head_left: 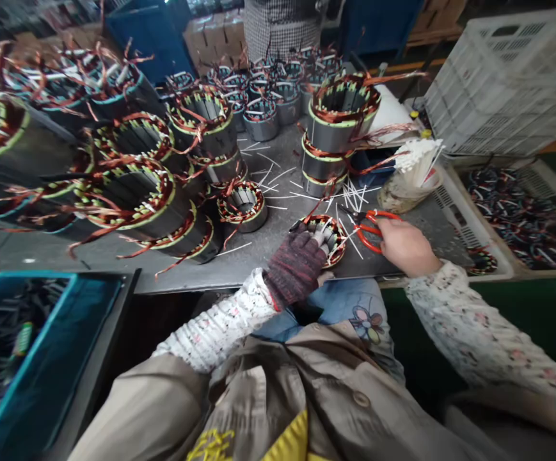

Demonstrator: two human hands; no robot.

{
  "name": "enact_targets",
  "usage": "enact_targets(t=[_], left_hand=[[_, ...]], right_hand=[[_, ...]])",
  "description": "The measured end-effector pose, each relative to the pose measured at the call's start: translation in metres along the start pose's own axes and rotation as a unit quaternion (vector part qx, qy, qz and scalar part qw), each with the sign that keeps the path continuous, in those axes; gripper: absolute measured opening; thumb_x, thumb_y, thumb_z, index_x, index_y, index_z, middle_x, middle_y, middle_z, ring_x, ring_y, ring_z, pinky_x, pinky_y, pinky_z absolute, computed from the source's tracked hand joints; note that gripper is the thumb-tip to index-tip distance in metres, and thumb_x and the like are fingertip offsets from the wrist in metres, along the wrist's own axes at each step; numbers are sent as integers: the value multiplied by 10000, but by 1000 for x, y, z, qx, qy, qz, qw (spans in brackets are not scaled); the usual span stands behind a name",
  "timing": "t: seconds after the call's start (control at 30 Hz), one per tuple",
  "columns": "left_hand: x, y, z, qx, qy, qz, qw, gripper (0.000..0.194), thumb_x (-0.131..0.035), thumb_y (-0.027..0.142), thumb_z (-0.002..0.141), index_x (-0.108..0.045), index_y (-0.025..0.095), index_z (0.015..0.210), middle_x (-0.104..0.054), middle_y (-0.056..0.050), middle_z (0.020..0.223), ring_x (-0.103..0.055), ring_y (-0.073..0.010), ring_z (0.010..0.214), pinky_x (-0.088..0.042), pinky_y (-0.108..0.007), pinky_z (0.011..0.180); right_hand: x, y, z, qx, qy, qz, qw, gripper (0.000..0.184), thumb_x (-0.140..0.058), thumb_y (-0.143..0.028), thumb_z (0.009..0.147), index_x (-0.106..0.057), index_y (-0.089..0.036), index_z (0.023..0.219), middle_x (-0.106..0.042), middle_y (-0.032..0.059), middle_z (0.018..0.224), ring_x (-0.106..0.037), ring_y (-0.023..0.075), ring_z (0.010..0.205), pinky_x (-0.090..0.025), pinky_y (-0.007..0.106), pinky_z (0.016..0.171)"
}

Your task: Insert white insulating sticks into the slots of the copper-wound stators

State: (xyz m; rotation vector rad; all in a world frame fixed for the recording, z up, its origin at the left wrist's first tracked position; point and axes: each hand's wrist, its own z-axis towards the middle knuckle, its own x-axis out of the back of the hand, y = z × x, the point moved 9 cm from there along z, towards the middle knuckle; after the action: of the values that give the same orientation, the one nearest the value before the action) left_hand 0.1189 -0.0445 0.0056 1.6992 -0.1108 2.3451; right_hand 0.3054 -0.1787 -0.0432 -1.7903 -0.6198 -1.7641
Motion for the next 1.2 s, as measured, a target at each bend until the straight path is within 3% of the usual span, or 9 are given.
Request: enact_targets(t=[0.1,0.23,0.37,0.5,0.7,0.87,0.97,1.1,1.2], left_hand=[[-11,0,7,7,-84,33,996,462,-645,542,1043,-754,128,1217,-777,-172,1183,-703,-347,1224,-479,-584,1204],[-10,-7,8,-36,-108,43,993,531,-592,623,1046,-769,131,1137,-761,-149,1006,-701,-325,1103,-448,-582,1213],[-10,-16,2,-77,-104,23,991,549,-559,637,1054,-754,153,1225,-764,-140,1065,-675,-308,1116,-420,-568,1226],[-14,-20,-1,-80,-99,22,992,554,-528,656,1056,-758,175,1203,-762,-143,1137,-660,-309,1155,-397,-574,1240],[-12,-15,1,-88,-94,51,990,635,-476,690,1068,-777,135,1129,-756,-138,972,-678,-310,1053,-447,-551,1196],[-14,-15,2,-81,-93,45,991,636,-496,678,1066,-771,125,1217,-770,-137,1031,-681,-307,1080,-435,-529,1219],[-17,-16,1,-75,-102,48,991,689,-479,725,1052,-781,125,1203,-778,-146,1039,-688,-318,1067,-441,-545,1216],[-10,-15,-1,-73,-73,22,994,654,-510,694,1065,-746,133,1304,-760,-150,1302,-666,-315,1257,-443,-510,1237],[-6,-17,-3,-58,-56,-9,997,596,-576,663,1057,-730,157,1332,-714,-139,1430,-615,-304,1380,-428,-495,1262]], right_hand=[[0,-4,16,-4,-83,-80,993,702,-519,-110,900,-542,-116,1601,-742,235,1260,-742,345,1073,-553,400,880],[5,-4,7,-44,-160,-88,982,734,-537,-191,950,-463,-211,1680,-785,175,1197,-761,320,1010,-526,368,805],[30,-19,-16,40,-40,-28,998,589,-527,-379,993,-612,-190,1544,-793,151,1137,-730,324,1010,-534,384,832],[56,-54,-27,161,65,-68,982,562,-535,-427,968,-714,-115,1400,-772,204,1119,-674,374,1090,-503,440,928],[53,-62,-16,185,-2,-141,973,478,-508,-363,985,-758,-104,1299,-791,168,931,-694,301,841,-381,364,691],[64,-51,-48,254,92,-66,960,416,-490,-341,1019,-770,-131,1242,-776,131,902,-683,263,840,-420,354,747],[63,-54,-61,271,110,-92,952,412,-522,-334,982,-772,-119,1227,-771,142,909,-674,271,846,-421,356,764],[60,-60,-62,254,93,-110,956,358,-515,-296,965,-790,-159,1149,-749,94,782,-642,242,714,-348,342,661],[60,-72,-68,292,92,-103,946,381,-561,-283,920,-780,-166,1209,-766,97,844,-669,253,781,-385,338,696]])
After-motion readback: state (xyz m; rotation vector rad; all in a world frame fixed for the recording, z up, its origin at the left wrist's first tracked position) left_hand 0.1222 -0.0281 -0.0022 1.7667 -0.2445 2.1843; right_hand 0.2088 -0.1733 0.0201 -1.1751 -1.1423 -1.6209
